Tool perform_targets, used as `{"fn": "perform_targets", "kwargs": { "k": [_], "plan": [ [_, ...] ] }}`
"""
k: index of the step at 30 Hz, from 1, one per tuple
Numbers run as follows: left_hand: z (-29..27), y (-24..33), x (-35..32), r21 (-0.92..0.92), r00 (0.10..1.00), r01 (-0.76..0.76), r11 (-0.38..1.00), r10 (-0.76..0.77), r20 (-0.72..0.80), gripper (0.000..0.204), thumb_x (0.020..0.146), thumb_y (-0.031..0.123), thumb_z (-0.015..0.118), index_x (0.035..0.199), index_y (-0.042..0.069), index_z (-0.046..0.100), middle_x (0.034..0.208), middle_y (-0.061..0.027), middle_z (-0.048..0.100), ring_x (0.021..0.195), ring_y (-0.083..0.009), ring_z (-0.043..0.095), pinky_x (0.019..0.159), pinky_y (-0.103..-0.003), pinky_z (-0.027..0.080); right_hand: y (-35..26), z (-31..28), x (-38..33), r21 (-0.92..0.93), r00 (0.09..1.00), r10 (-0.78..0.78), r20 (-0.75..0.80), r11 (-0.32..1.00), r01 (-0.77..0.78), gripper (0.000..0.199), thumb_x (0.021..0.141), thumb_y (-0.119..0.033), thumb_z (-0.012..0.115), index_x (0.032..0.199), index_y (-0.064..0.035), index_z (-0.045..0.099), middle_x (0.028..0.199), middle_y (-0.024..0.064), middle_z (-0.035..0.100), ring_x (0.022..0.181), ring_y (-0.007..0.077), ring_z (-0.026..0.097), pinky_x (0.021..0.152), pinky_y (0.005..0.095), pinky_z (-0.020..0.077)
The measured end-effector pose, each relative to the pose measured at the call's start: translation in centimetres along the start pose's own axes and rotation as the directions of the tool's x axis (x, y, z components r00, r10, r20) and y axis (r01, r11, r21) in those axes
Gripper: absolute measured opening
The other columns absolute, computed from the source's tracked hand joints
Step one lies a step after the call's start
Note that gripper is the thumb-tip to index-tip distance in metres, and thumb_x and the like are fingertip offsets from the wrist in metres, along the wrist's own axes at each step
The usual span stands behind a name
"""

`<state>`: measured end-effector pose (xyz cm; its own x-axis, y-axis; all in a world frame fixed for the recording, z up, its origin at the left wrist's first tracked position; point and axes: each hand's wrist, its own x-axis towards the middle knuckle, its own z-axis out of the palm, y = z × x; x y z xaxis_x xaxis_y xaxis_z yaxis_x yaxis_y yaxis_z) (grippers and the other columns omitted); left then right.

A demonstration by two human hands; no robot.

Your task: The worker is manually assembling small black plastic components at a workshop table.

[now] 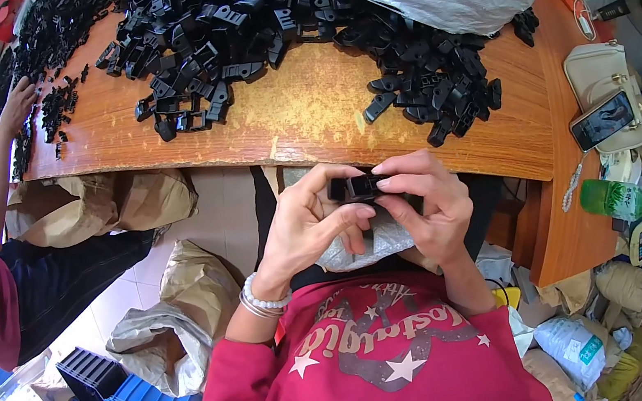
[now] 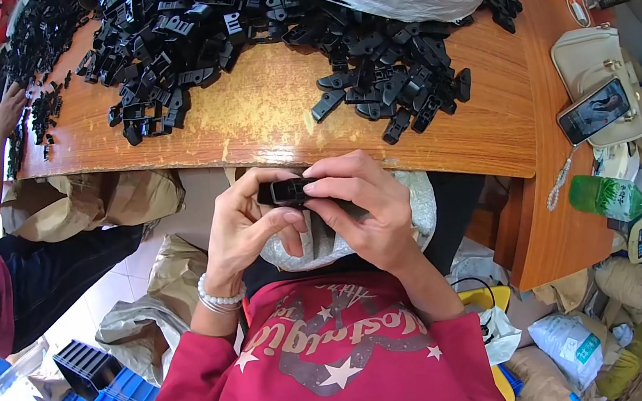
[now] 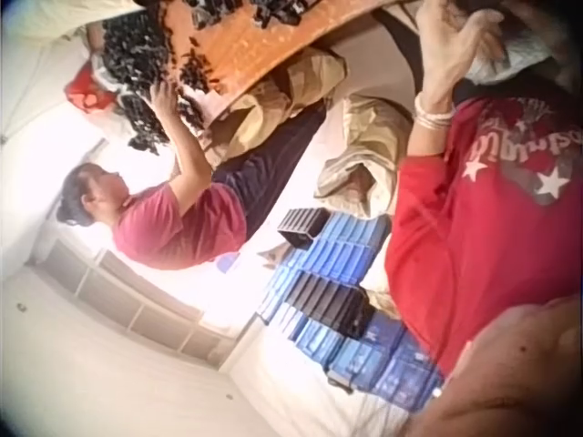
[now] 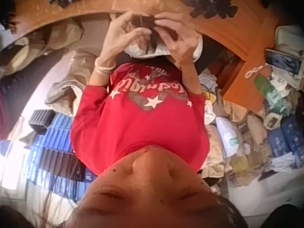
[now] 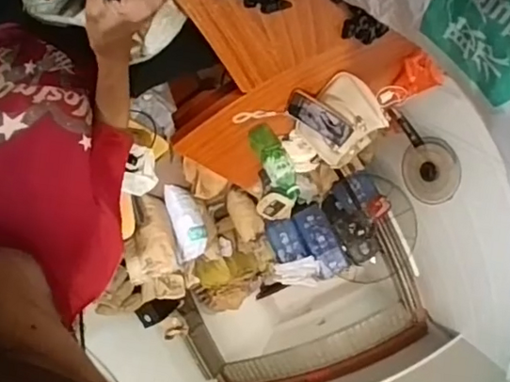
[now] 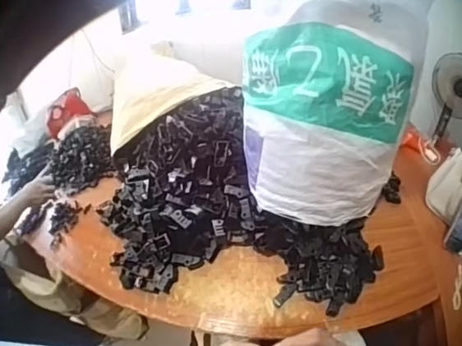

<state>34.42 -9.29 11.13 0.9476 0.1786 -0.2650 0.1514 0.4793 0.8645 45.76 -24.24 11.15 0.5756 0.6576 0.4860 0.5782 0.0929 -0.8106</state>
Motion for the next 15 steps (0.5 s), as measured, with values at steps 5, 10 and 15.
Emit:
{"fn": "perform_targets", "kwargs": {
  "k": [5, 10, 15],
  "plan": [
    [0.8, -0.2, 0.2, 0.326, 0.991, -0.114, 0.939, 0.132, -0.033, 0.031, 0.090, 0.005, 0.064, 0.116, -0.007, 0.053, 0.065, -0.0083, 0.066, 0.059, -0.0144, 0.068, 0.053, -0.023, 0.052, -0.2, 0.1, -0.3, -0.146, 0.998, -0.047, 0.039, 0.988, 0.053, 0.028, 0.070, 0.004, 0.074, 0.096, -0.0031, 0.067, 0.099, 0.0107, 0.066, 0.086, 0.0265, 0.063, 0.075, 0.0340, 0.0491],
    [0.4, -1.1, 0.2, 0.554, 0.879, -0.429, 0.714, 0.471, 0.073, 0.038, 0.090, 0.000, 0.059, 0.127, -0.001, 0.051, 0.088, -0.0124, 0.067, 0.071, -0.0164, 0.068, 0.061, -0.027, 0.053, -0.9, 1.2, -0.7, 0.103, 0.943, 0.331, -0.039, 0.940, -0.326, 0.026, 0.081, -0.007, 0.070, 0.106, -0.0009, 0.066, 0.105, 0.0135, 0.065, 0.094, 0.0281, 0.061, 0.082, 0.0338, 0.0476],
    [0.7, -0.8, -0.8, 0.539, 0.937, -0.325, 0.777, 0.342, 0.073, 0.050, 0.088, -0.004, 0.059, 0.135, 0.004, 0.046, 0.091, -0.0148, 0.066, 0.070, -0.0187, 0.068, 0.062, -0.029, 0.053, 0.1, 0.8, -1.6, 0.054, 0.975, 0.223, 0.020, 0.973, -0.224, 0.031, 0.075, 0.002, 0.072, 0.105, 0.0020, 0.065, 0.097, 0.0143, 0.065, 0.088, 0.0265, 0.063, 0.076, 0.0324, 0.0500]
  ]
}}
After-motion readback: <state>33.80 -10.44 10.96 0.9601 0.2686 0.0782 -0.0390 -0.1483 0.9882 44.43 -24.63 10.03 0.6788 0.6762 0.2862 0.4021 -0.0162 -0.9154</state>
